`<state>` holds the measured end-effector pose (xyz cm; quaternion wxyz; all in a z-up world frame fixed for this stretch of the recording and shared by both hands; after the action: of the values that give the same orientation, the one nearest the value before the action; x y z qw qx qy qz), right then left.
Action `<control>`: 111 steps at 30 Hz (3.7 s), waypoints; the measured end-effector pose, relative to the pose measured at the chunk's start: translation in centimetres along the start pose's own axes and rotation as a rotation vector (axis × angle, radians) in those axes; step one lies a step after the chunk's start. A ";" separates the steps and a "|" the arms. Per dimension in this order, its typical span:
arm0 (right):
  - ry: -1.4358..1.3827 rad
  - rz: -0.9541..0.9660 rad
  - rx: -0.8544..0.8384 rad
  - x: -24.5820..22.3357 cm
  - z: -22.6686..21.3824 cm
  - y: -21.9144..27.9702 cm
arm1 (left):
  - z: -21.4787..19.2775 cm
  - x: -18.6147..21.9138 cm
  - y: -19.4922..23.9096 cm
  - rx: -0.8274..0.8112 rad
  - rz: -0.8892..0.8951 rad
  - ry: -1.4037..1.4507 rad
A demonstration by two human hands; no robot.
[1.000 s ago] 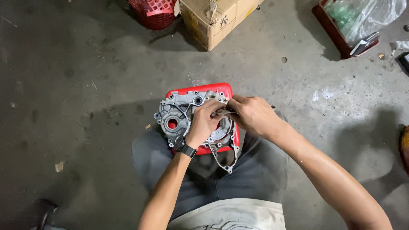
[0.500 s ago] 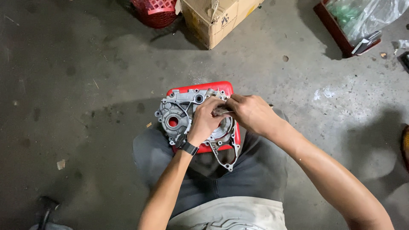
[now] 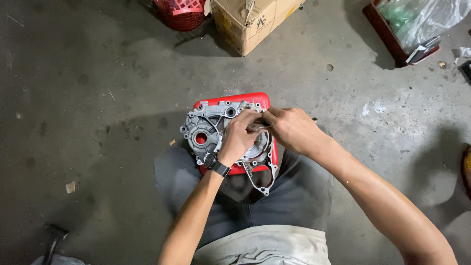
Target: The person retrieves a small metal tool from a shelf, then sits on the floor and uses the tool to scrape and clean a metallic engine casing resting on a red stool. They repeatedly scrape the surface and wipe away debris with their fingers.
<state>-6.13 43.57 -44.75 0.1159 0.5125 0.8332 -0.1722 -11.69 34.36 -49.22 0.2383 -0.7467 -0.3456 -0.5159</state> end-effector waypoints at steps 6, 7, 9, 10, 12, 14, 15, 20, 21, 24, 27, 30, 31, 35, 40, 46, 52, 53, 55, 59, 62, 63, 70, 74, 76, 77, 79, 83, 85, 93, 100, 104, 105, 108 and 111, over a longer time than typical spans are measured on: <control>0.052 0.012 -0.027 0.2 0.5 0.0 | 0.0 -1.6 0.0 0.026 0.029 -0.031; 0.053 0.027 -0.037 0.2 0.5 0.0 | 0.2 -1.9 0.1 0.018 0.048 -0.040; 0.032 0.032 -0.033 -0.4 -0.6 -0.4 | 0.0 -1.9 0.3 0.003 0.048 -0.004; 0.013 0.039 -0.028 -0.7 -1.2 -0.6 | -0.1 -1.8 0.4 -0.011 0.052 0.033; -0.010 0.014 -0.009 -0.7 -1.3 -0.7 | 0.0 -2.3 0.5 -0.010 0.049 0.013; -0.033 -0.007 0.010 -0.6 -0.9 -0.5 | 0.2 -2.2 0.5 -0.013 0.044 -0.005; -0.021 -0.012 -0.007 -0.5 -0.4 -0.3 | 0.0 -1.6 0.5 0.002 0.063 -0.007; 0.048 -0.009 -0.041 0.2 1.7 0.0 | 0.1 -1.5 0.0 0.001 -0.016 -0.005; 0.059 -0.009 -0.033 0.1 1.7 -0.1 | 0.1 -1.7 0.0 0.020 -0.003 -0.022; 0.042 -0.006 -0.012 -0.3 0.8 -0.3 | 0.0 -2.0 0.1 0.051 0.052 -0.029; 0.011 -0.003 0.006 -0.1 0.5 -0.3 | -0.1 -2.2 0.1 0.058 0.073 -0.020; 0.040 0.000 0.002 0.0 0.7 -0.1 | -0.1 -1.7 0.3 0.032 0.054 -0.011; 0.076 -0.002 -0.008 0.1 0.7 -0.2 | -0.1 -1.3 0.3 0.013 0.058 0.000; 0.141 -0.009 -0.024 -0.2 1.2 -0.1 | 0.1 -1.1 0.3 0.003 0.095 -0.034; 0.194 0.061 -0.075 0.0 1.1 -0.5 | -0.2 -1.2 -0.1 0.007 -0.038 -0.026; 0.203 0.030 -0.084 -0.2 0.5 -0.7 | 0.5 -2.5 0.2 0.015 0.050 -0.035; 0.264 0.081 -0.273 0.6 2.7 -0.8 | -0.8 -2.2 0.7 -0.005 0.018 -0.036; 0.263 0.083 -0.274 0.3 2.2 -0.9 | -1.2 -1.8 0.9 -0.007 0.017 -0.034; 0.239 0.134 -0.369 0.3 1.8 -0.9 | -2.4 -1.0 1.2 0.040 0.024 -0.049; 0.271 0.008 -0.246 -0.4 1.7 -0.9 | -5.5 -1.9 0.9 0.144 -0.016 -0.089; 0.349 -0.082 -0.195 -0.5 2.4 -0.9 | -9.5 -1.3 0.2 0.325 0.083 -0.459; 0.356 -0.035 -0.291 0.1 3.2 -0.7 | -10.7 -2.0 -0.1 0.371 0.042 -0.548; 0.305 0.080 -0.417 0.0 2.6 -0.8 | -13.2 -14.4 -1.5 0.169 -0.440 -0.260; 0.334 0.014 -0.334 -0.5 3.1 -0.8 | -13.2 -14.3 -1.0 0.196 -0.397 -0.200; 0.324 0.012 -0.307 -0.6 3.0 -0.8 | -13.5 -13.9 -0.7 0.220 -0.377 -0.192; 0.324 0.011 -0.308 -0.8 2.9 -0.9 | -13.4 -13.9 -0.2 0.220 -0.378 -0.192; 0.304 0.024 -0.281 -0.9 2.4 -1.5 | -13.8 -14.1 0.6 0.277 -0.435 -0.293; 0.268 0.019 -0.242 -0.3 2.7 -2.7 | -13.7 -12.7 6.7 0.337 -0.478 -0.215; 0.238 -0.004 -0.207 -0.4 2.9 -3.6 | -12.9 -12.9 10.9 0.382 -0.632 -0.231; 0.300 -0.103 -0.159 -1.4 3.2 -5.9 | -8.7 -11.4 18.8 0.439 -0.546 -0.112; 0.492 -0.140 -0.324 -1.4 4.8 -6.3 | -10.6 -5.6 11.8 0.399 -0.124 -0.234; 0.478 -0.068 -0.336 -0.1 5.0 -6.8 | -9.3 -9.3 10.9 0.293 -0.261 -0.085; 0.412 -0.021 -0.351 -0.2 4.4 -7.0 | -9.1 -10.2 11.0 0.289 -0.306 0.017; 0.295 -0.007 -0.347 -0.1 3.7 -6.9 | -8.9 -11.3 11.1 0.281 -0.390 0.133; 0.229 -0.108 -0.278 -0.4 4.5 -6.6 | -9.0 -11.5 11.0 0.278 -0.400 0.157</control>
<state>-11.78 38.73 -47.57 0.0805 0.4622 0.8831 -0.0017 -11.36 17.74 -56.82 0.2577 -0.5814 -0.5345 -0.5567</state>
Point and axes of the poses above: each hand's wrist, its own y-axis away from the middle knuckle, its own z-axis out of the palm, x = y × z, the point moved 9 cm from there along -y, towards the middle knuckle, and after that the axes turned 14 degrees about -z, right-handed, at the moved point
